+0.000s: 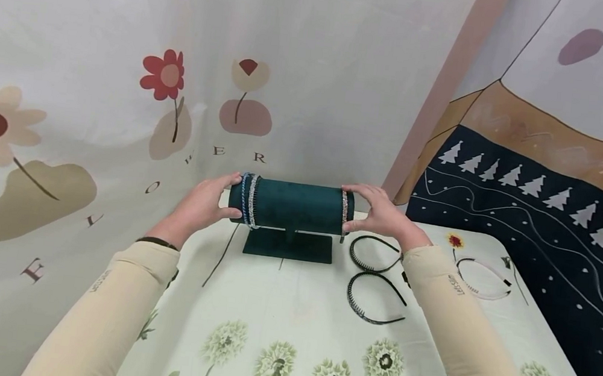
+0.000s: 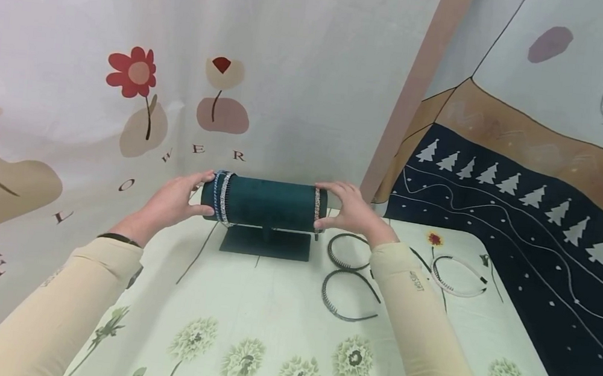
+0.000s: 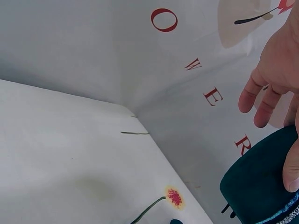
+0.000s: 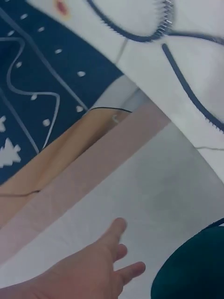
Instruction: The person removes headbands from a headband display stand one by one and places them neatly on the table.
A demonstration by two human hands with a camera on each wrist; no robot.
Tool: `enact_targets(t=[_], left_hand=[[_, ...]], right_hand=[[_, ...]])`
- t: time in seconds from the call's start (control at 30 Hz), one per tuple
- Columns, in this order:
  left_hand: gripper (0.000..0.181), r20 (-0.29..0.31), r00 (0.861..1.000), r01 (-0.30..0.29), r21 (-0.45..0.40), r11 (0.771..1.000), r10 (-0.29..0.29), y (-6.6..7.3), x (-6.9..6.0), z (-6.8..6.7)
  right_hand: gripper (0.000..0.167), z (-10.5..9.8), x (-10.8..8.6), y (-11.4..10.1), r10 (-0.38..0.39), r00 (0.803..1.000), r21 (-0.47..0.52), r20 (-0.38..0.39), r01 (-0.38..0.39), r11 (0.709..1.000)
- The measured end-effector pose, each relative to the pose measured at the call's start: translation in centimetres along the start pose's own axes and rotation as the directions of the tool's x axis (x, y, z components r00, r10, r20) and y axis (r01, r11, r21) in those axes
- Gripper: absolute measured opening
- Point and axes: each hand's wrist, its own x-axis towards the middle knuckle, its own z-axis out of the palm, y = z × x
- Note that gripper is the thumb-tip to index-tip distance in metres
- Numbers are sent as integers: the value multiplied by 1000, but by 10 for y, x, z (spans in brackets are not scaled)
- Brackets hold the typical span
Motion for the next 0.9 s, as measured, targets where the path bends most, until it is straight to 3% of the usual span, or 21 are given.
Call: enact_targets(t=[0.2, 0.33, 0.57, 0.9], left_hand=[[93, -1, 1000, 3, -10, 1000, -3, 2, -1, 0], [93, -1, 1000, 10, -10, 1000, -10, 3, -1, -1], [92, -10, 1000, -1, -9, 1000, 1, 2, -2, 0], [92, -2, 1000, 1, -11, 1000, -1, 1, 0, -1]], right_hand=[[96, 0, 9, 6, -39, 999, 140, 18, 36, 989], [98, 2, 14, 10, 7, 998, 230, 60, -21, 973], [96, 7, 19, 8, 54, 989, 388, 135, -103, 916], [101, 9, 20, 4, 89, 985, 364, 148, -138, 921]])
